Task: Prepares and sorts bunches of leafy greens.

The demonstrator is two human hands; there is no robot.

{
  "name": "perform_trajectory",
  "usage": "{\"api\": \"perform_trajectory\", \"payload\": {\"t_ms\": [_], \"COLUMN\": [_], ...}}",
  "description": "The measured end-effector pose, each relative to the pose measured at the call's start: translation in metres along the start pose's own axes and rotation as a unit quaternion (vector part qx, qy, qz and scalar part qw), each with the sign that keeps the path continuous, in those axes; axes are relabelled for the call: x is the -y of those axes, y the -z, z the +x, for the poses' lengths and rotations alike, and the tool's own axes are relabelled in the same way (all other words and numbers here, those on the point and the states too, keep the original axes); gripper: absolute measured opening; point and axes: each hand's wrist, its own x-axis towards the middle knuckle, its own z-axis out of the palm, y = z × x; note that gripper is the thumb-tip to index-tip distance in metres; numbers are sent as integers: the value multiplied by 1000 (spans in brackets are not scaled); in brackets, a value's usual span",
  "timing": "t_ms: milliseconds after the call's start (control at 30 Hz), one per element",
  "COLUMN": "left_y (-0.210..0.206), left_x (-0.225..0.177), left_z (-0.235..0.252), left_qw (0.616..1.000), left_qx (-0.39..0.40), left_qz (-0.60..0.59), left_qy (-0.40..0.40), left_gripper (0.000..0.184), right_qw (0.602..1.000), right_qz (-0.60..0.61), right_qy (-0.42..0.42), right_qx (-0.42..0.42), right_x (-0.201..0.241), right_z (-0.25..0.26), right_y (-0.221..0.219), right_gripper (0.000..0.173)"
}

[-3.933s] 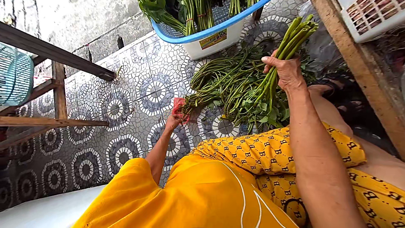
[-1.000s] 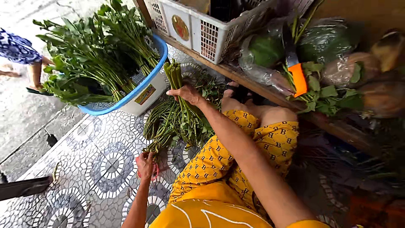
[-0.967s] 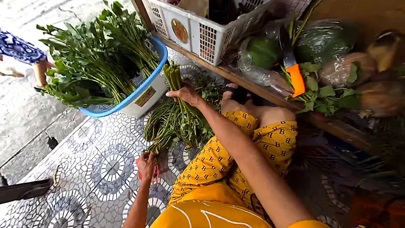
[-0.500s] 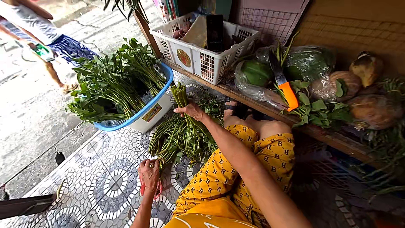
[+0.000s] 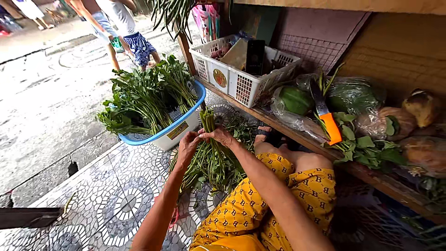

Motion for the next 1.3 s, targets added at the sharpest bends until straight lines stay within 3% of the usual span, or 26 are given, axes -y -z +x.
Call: {"api": "perform_trajectory", "payload": {"t_ms": [200,267,467,833,933,1000,1067,1200,1300], "left_y": [-14,-14,-8,24,25,25,28,32,19], "left_x": [-4,-9,-24,-41,-41,-48,-61,-92,-113], "left_z": [10,7,0,-3,1,5,8,16,24], "left_qw": [998,992,957,902,952,984,994,930,882], "left_qx": [-18,-28,-26,-27,38,64,52,86,140], "left_qz": [-66,-122,-270,-429,-301,-153,16,276,365], "left_qy": [2,22,107,36,-37,-69,-96,-225,-263], "left_gripper": [8,3,9,26,37,37,49,76,79], "right_qw": [1000,1000,999,998,997,996,991,980,971], "right_qz": [13,-4,-23,-30,-35,-41,-64,-158,-223], "right_qy": [22,18,9,38,43,49,53,50,20], "right_qx": [-15,-2,27,-43,-52,-68,-100,-112,-82], "right_x": [12,17,35,36,33,30,22,-3,-9], "right_z": [-4,-7,2,9,6,2,-3,-2,10], "right_y": [8,4,1,-3,0,-1,-5,-3,-4], "right_gripper": [14,17,23,19,18,23,24,28,35]}}
